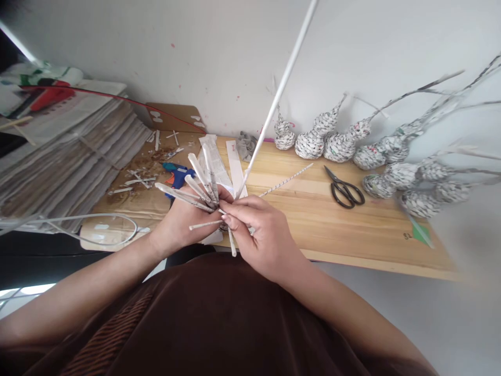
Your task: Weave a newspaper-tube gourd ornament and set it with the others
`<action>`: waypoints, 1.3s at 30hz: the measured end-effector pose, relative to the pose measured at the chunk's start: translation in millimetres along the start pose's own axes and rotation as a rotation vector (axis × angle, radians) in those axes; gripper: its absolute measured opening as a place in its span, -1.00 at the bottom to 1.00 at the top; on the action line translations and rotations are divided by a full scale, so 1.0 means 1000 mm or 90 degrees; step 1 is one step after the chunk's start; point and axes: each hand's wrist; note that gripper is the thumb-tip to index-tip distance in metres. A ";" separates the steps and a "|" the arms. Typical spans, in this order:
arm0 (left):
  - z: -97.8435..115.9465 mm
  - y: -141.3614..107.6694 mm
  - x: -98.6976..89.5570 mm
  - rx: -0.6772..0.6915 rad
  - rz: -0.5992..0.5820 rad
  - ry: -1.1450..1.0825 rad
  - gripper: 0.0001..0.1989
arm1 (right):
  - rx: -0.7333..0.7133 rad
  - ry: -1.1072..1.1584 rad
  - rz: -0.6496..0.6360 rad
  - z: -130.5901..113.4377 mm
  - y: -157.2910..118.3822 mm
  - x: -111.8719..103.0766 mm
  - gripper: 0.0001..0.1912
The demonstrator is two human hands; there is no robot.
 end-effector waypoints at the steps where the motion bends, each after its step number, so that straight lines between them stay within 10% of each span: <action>1: 0.000 -0.001 0.000 0.000 -0.006 -0.003 -0.84 | 0.015 0.034 0.017 0.001 0.001 0.000 -0.79; 9: 0.001 -0.002 0.000 -0.003 -0.037 -0.038 -0.89 | 0.243 0.314 -0.010 0.018 0.013 0.002 -0.79; 20: 0.002 -0.003 0.002 0.027 -0.033 -0.059 -0.85 | 0.277 0.298 -0.035 0.012 0.014 -0.001 -0.78; 30: -0.002 0.005 -0.003 -0.001 -0.018 -0.011 -0.90 | 0.087 0.048 0.175 0.022 0.005 0.002 -0.94; 35: -0.007 0.009 -0.005 -0.042 -0.027 -0.076 -0.91 | -0.059 -0.066 0.086 0.028 0.001 -0.006 -0.87; 39: -0.007 0.011 -0.007 -0.063 -0.036 -0.105 -0.93 | 0.057 0.043 0.069 0.029 -0.003 -0.010 -0.90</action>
Point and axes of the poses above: each hand's wrist, its own y-axis towards the middle knuckle, its own x-axis out of the palm, z = x × y, and after that the axes turned 6 degrees about y, right-handed
